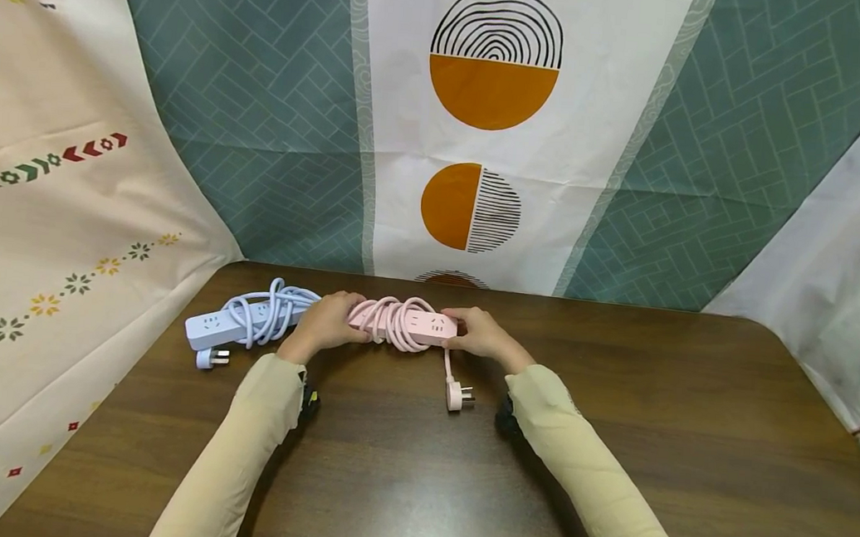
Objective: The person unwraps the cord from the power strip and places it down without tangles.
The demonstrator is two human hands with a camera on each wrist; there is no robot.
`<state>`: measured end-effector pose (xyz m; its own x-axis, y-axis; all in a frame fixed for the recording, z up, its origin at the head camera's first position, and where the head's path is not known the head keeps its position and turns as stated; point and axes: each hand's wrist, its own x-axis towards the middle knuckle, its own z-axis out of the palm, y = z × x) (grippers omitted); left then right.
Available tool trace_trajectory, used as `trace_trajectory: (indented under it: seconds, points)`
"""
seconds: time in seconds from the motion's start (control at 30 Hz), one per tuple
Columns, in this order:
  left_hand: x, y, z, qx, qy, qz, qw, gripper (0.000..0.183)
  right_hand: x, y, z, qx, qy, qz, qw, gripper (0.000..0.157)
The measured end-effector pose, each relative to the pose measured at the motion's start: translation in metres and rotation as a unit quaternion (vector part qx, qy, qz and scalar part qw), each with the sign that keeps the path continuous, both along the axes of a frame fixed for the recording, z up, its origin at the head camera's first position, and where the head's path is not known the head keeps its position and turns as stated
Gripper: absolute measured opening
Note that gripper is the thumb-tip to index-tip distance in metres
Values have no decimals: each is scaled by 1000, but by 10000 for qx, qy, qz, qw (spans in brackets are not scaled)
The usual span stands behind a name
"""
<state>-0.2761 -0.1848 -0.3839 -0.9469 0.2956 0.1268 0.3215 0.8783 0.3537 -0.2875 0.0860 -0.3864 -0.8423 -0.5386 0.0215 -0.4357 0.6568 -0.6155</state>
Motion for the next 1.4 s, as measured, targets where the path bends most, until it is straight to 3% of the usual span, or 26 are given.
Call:
trace_trajectory:
  seconds: [0.13, 0.23, 0.4, 0.57, 0.7, 0.87, 1.13, 1.3, 1.4]
  points:
    - [2, 0, -2, 443, 8, -72, 9990, 58, 2, 5, 2, -317, -235, 113, 9992, 56]
    - [6, 0, 0, 767, 129, -125, 9969, 56, 1, 10, 2, -847, -455, 183, 9952, 57]
    - [14, 5, 7, 1302, 277, -366, 9904, 53, 2, 19, 4, -1796, -746, 18, 9809, 59]
    - [22, 8, 11, 1568, 348, -348, 9864, 53, 8, 24, 8, -2244, -1156, -266, 9673, 63]
    - [26, 9, 13, 1749, 392, -261, 9835, 54, 10, 25, 5, -2273, -1392, -400, 9630, 60]
    - [29, 10, 19, 1973, 477, -166, 9790, 54, 15, 23, -2, -2008, -1739, -462, 9630, 39]
    - [32, 10, 23, 2049, 597, -283, 9765, 51, 19, 11, -3, -2245, -2655, -389, 9368, 27]
    - [34, 8, 24, 2087, 559, -265, 9760, 51, 17, 13, -1, -2490, -2887, -546, 9228, 26]
    - [36, 6, 23, 2088, 490, -208, 9765, 52, 15, 17, 1, -2765, -2840, -523, 9166, 33]
